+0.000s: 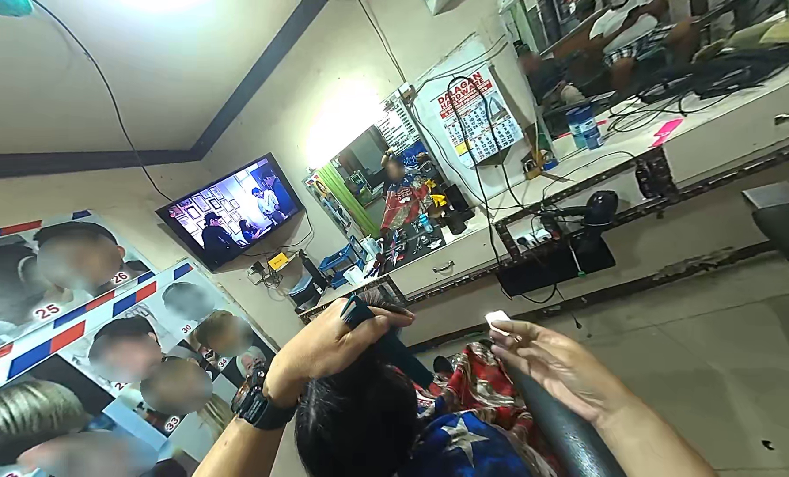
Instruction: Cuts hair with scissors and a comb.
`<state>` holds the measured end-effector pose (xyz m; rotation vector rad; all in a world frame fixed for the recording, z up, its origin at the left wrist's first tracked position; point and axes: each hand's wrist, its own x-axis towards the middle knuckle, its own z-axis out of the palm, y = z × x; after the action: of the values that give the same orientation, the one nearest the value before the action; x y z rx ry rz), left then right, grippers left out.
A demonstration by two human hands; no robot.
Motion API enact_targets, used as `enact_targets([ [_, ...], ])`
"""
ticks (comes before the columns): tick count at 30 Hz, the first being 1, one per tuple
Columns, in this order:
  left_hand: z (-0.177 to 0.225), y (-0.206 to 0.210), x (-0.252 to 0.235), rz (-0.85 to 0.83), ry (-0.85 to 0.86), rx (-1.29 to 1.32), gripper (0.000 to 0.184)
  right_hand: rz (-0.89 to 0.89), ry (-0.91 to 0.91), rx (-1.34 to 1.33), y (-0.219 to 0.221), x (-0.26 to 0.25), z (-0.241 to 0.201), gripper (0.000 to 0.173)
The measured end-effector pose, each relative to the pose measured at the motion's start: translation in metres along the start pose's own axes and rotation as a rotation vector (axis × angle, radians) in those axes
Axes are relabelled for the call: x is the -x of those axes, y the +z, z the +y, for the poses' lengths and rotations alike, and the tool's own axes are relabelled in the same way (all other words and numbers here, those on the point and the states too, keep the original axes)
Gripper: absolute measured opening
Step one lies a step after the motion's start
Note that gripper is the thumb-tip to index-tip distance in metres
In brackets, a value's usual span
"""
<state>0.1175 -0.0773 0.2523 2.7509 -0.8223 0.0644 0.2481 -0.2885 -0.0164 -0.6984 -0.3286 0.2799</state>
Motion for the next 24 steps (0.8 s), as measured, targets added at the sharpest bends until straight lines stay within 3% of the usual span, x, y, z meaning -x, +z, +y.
enact_targets([
  [2,0.0,-0.001,-0.003,-0.012,0.007,-0.042,0.042,-0.02,0.105,0.042,-0.017,0.002,0.015,0.023],
  [4,-0.001,-0.001,-0.006,-0.031,0.004,-0.062,0.043,-0.094,0.136,0.258,-0.026,0.002,0.025,0.015],
  [9,-0.002,-0.001,-0.01,-0.036,0.004,-0.108,0.044,-0.332,0.016,0.853,-0.031,-0.012,0.003,0.023],
  [13,-0.003,-0.001,-0.013,-0.044,0.032,-0.111,0.043,-0.666,0.094,0.841,-0.013,-0.011,-0.049,0.044],
  [16,-0.003,0.0,-0.013,-0.042,0.033,-0.122,0.043,-0.817,0.065,0.871,0.004,-0.018,-0.076,0.041],
  [24,0.005,0.004,-0.01,-0.053,0.064,-0.199,0.041,-0.96,-0.082,1.215,0.063,-0.029,-0.117,0.04],
])
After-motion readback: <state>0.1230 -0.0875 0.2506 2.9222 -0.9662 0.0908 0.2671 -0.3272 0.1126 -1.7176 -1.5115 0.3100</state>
